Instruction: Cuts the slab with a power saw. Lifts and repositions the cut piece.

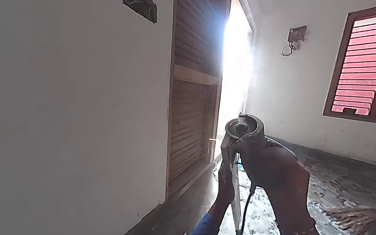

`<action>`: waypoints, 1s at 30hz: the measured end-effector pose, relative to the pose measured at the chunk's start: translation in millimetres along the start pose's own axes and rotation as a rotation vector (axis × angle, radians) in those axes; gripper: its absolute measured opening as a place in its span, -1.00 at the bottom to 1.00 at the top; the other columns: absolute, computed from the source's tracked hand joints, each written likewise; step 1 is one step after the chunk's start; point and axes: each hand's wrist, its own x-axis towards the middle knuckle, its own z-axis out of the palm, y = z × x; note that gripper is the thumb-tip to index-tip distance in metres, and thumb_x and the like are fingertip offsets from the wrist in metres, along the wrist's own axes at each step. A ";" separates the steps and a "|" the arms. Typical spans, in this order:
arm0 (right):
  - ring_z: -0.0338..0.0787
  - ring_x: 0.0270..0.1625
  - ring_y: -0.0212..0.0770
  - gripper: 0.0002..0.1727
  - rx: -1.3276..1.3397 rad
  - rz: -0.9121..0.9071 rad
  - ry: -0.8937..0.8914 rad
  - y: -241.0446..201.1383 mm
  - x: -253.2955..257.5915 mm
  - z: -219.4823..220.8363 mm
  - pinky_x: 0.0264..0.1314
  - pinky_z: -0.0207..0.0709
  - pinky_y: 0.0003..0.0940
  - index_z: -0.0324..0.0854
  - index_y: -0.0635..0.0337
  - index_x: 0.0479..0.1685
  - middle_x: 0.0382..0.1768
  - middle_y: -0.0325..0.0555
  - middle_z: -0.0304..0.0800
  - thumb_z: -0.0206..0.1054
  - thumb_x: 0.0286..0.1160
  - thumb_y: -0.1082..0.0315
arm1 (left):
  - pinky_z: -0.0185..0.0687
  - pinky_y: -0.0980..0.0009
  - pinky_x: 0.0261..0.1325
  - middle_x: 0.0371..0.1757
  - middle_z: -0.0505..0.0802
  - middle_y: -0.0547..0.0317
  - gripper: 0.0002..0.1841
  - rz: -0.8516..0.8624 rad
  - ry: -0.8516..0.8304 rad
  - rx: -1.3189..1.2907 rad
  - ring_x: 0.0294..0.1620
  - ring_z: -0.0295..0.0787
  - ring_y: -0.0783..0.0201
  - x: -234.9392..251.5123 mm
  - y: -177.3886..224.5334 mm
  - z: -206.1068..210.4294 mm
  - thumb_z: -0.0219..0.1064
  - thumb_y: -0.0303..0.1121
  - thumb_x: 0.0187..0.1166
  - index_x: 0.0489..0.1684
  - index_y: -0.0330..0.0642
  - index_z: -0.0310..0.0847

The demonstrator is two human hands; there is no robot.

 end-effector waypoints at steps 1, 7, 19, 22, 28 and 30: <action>0.52 -0.79 -0.48 -0.57 -0.007 -0.007 -0.006 0.1 -1.7 0.6 -0.70 0.48 -0.57 0.53 0.00 -0.61 -0.81 -0.38 0.48 -0.15 0.63 0.32 | 0.41 0.53 0.55 0.40 0.69 -0.20 -0.21 -0.009 -0.004 -0.004 0.44 0.55 0.51 1.6 -1.9 0.9 -0.08 0.09 0.78 0.39 -0.71 0.43; 0.49 -0.81 -0.49 -0.60 -0.054 -0.017 0.034 0.6 -21.8 1.6 -0.74 0.43 -0.61 0.52 0.02 -0.57 -0.82 -0.37 0.45 -0.14 0.63 0.37 | 0.49 0.52 0.48 0.28 0.74 -0.03 -0.39 -0.046 0.043 -0.043 0.32 0.62 0.52 7.9 -8.8 9.4 -0.05 -0.06 0.81 0.33 -0.58 0.51; 0.46 -0.82 -0.52 -0.56 -0.131 -0.054 0.095 -1.0 -17.1 2.8 -0.77 0.40 -0.61 0.50 -0.03 -0.59 -0.82 -0.42 0.44 -0.17 0.69 0.33 | 0.43 0.59 0.52 0.31 0.73 -0.14 -0.40 -0.047 0.040 -0.013 0.37 0.58 0.57 1.1 -3.4 9.6 -0.02 -0.14 0.79 0.32 -0.70 0.47; 0.44 -0.83 -0.52 -0.52 -0.161 -0.078 0.121 -2.2 -6.3 5.6 -0.77 0.39 -0.63 0.44 -0.05 -0.60 -0.83 -0.44 0.42 -0.24 0.75 0.30 | 0.47 0.59 0.46 0.25 0.75 -0.08 -0.28 -0.035 0.018 -0.002 0.29 0.61 0.59 2.8 -0.8 8.9 -0.05 0.03 0.79 0.30 -0.69 0.48; 0.41 -0.84 -0.56 -0.52 -0.151 -0.114 0.109 -9.9 8.5 5.6 -0.78 0.37 -0.67 0.44 -0.03 -0.56 -0.84 -0.46 0.39 -0.27 0.78 0.31 | 0.41 0.54 0.52 0.40 0.66 -0.25 -0.27 -0.101 -0.017 0.023 0.41 0.56 0.46 1.7 -4.1 10.4 -0.11 0.01 0.78 0.42 -0.69 0.40; 0.38 -0.84 -0.56 -0.53 -0.154 -0.131 0.098 -12.6 15.7 5.5 -0.78 0.33 -0.67 0.43 -0.03 -0.56 -0.85 -0.46 0.36 -0.24 0.79 0.32 | 0.44 0.53 0.52 0.40 0.68 -0.23 -0.27 -0.083 -0.014 0.014 0.41 0.58 0.48 1.3 -6.3 11.6 -0.10 0.01 0.78 0.42 -0.69 0.41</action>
